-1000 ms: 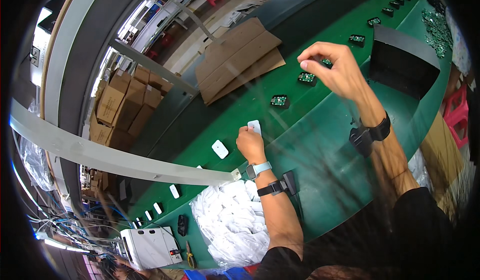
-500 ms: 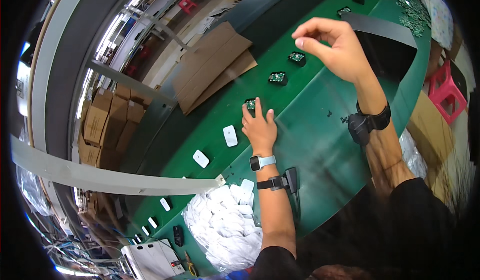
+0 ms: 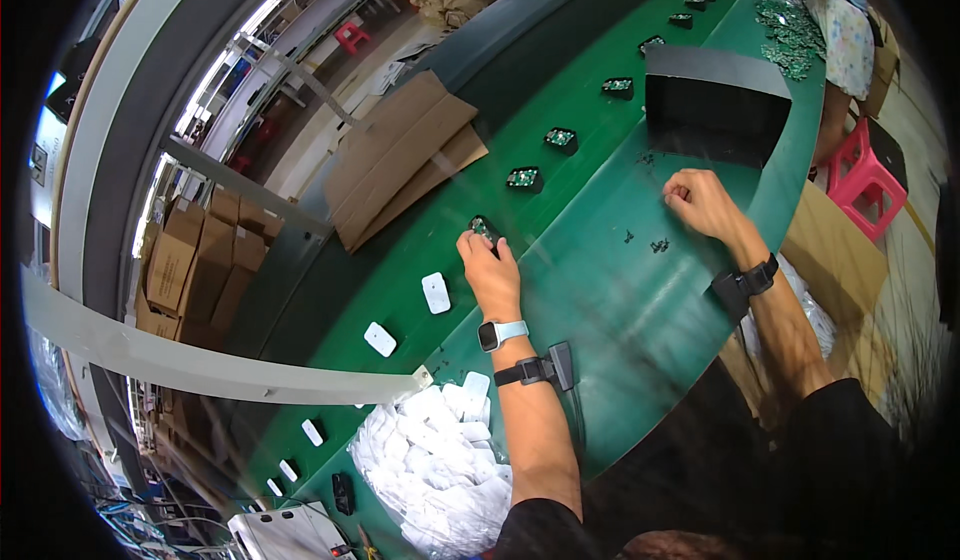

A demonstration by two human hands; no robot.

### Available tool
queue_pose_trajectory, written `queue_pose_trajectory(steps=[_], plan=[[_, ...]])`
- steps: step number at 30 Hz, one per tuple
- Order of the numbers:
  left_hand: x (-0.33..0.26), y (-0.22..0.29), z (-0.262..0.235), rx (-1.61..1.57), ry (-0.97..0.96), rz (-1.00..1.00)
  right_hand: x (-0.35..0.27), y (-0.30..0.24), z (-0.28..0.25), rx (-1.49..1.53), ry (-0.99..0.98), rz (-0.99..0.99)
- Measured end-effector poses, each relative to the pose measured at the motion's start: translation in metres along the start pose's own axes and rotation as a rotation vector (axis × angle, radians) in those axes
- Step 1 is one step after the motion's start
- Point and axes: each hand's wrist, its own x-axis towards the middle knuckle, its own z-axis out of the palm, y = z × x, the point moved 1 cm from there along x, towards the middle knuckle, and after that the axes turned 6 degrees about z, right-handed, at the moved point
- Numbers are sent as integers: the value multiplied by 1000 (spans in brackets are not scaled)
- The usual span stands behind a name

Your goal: The person repeatedly picks up small white plastic cases and green circuit boards from a green workbench. They insert the circuit boards into the cases, close the lids, and place the assembled units on the table. The process is repeated for multiple units throughout the clip.

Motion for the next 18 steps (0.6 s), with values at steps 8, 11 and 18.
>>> queue_pose_trajectory(steps=[8,11,18], plan=[[14,0,-5,-711,236,-173,-30,-16,-5,-42,-91,-107],[22,22,-18,-1092,360,-226,-17,-2,-5,-55,21,-73],[30,40,-54,-1563,358,-330,29,7,7,-222,122,-159]])
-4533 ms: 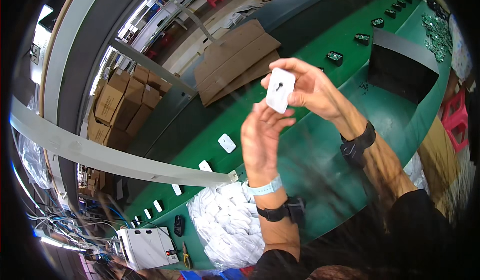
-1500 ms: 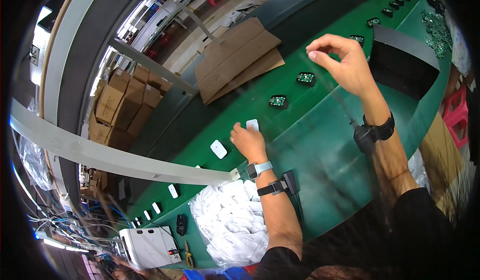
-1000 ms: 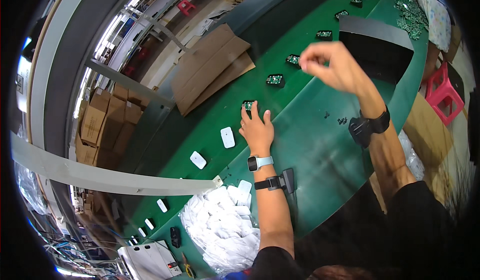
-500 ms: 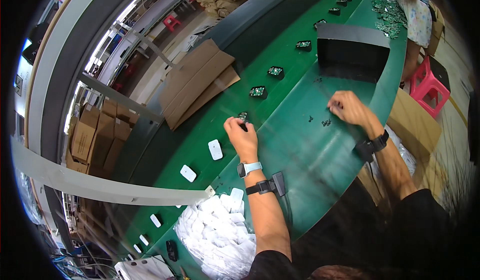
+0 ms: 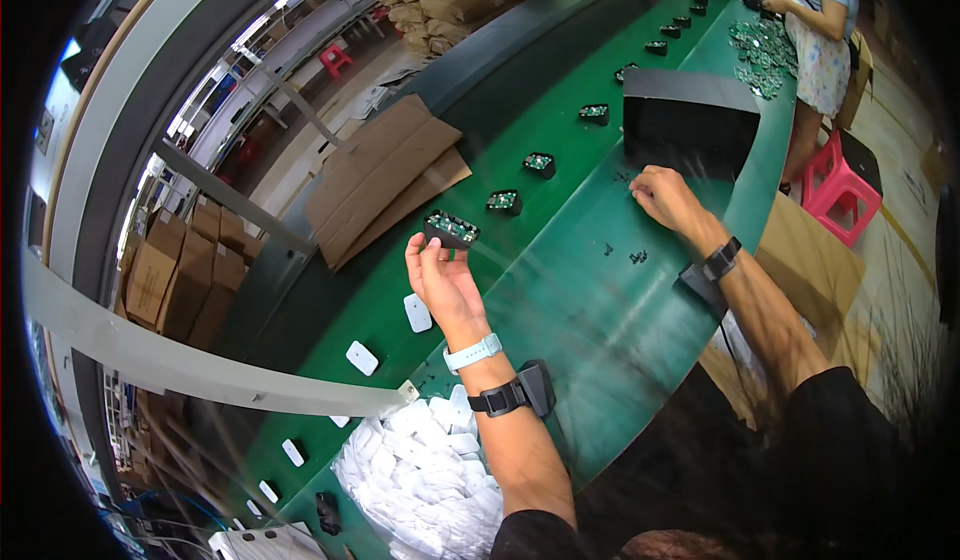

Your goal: The person repeatedly picks up small white plastic cases and green circuit boards from a green workbench. They insert the circuit boards into the cases, close the lids, and place the assembled units on the table. The process is repeated for multiple units throughout the clip.

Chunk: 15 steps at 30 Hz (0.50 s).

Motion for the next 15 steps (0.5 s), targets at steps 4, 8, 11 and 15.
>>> queue_pose_trajectory(steps=[4,8,11,15], plan=[[2,13,-1,-42,0,-13,14,2,20,-70,-36,-15],[1,12,0,-69,35,-14,23,6,19,-152,-66,-51],[1,9,-1,-80,22,-45,25,6,15,-181,-80,-82],[3,14,1,-66,-21,-100,29,-9,9,-109,-100,-105]])
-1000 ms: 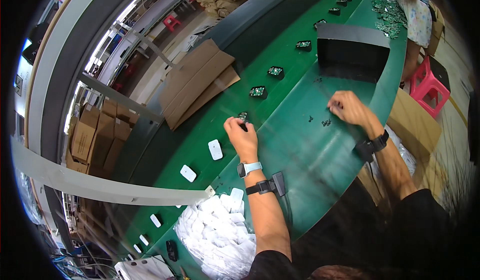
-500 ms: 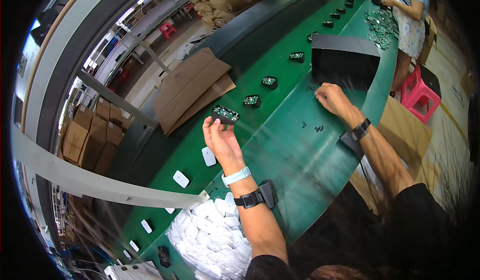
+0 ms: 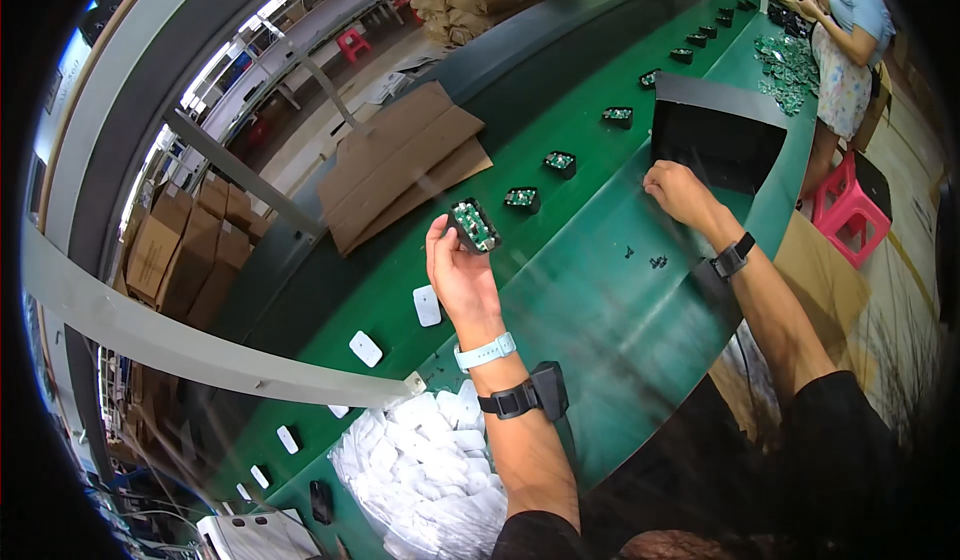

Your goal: The person repeatedly picks up small white plastic cases and green circuit boards from a green workbench. They insert the circuit boards into the cases, close the lids, and place the assembled units on the table. The process is repeated for multiple units throughout the clip.

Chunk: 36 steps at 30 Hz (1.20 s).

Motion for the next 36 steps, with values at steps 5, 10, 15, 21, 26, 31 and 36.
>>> queue_pose_trajectory(steps=[5,10,15,21,26,31,36], plan=[[1,-8,-3,1,-19,-34,-6,1,-9,230,-97,132],[-1,-8,5,27,-97,-145,-1,-74,-41,787,-146,173],[-16,12,36,72,-193,-152,26,-179,-56,695,97,-381],[-22,35,46,152,-132,-70,42,-222,-35,665,215,-540],[-26,42,47,69,-196,-26,48,-229,-32,675,231,-559],[-10,19,16,252,-191,-218,58,-217,-29,716,208,-478],[-8,-9,3,498,-236,-366,58,-218,-35,755,140,-464]])
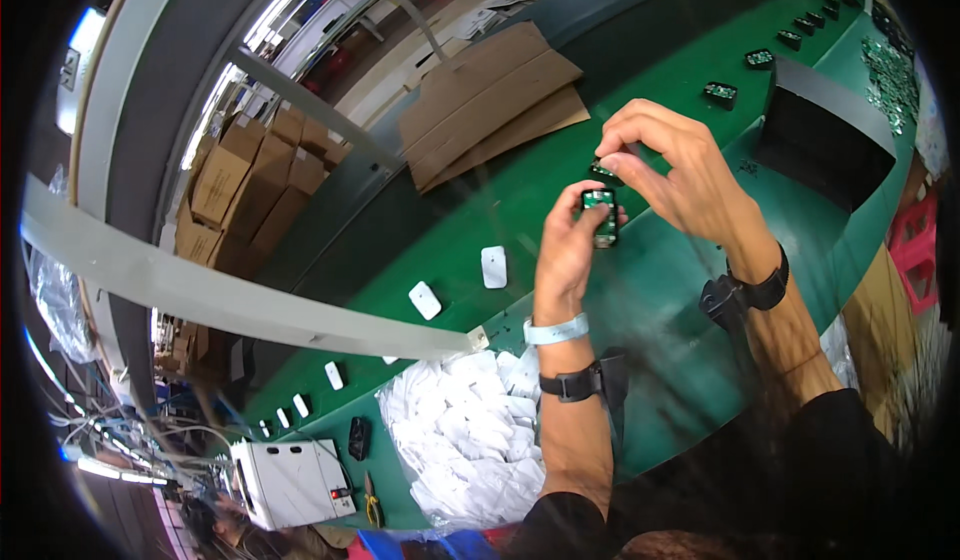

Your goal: The person repeatedly picks up small white plastic cases and green circuit boards from a green workbench. They insert the circuit boards into the cases, close the lids, and place the assembled units on the table. The process is repeated for multiple units throughout the clip.

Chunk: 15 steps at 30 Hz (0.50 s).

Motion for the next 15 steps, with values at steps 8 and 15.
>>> queue_pose_trajectory(steps=[8,15], plan=[[-38,-50,4,631,47,-108,4,-14,-9,133,23,-55],[-125,-23,-17,1513,286,321,-3,-18,-31,178,8,-81]])
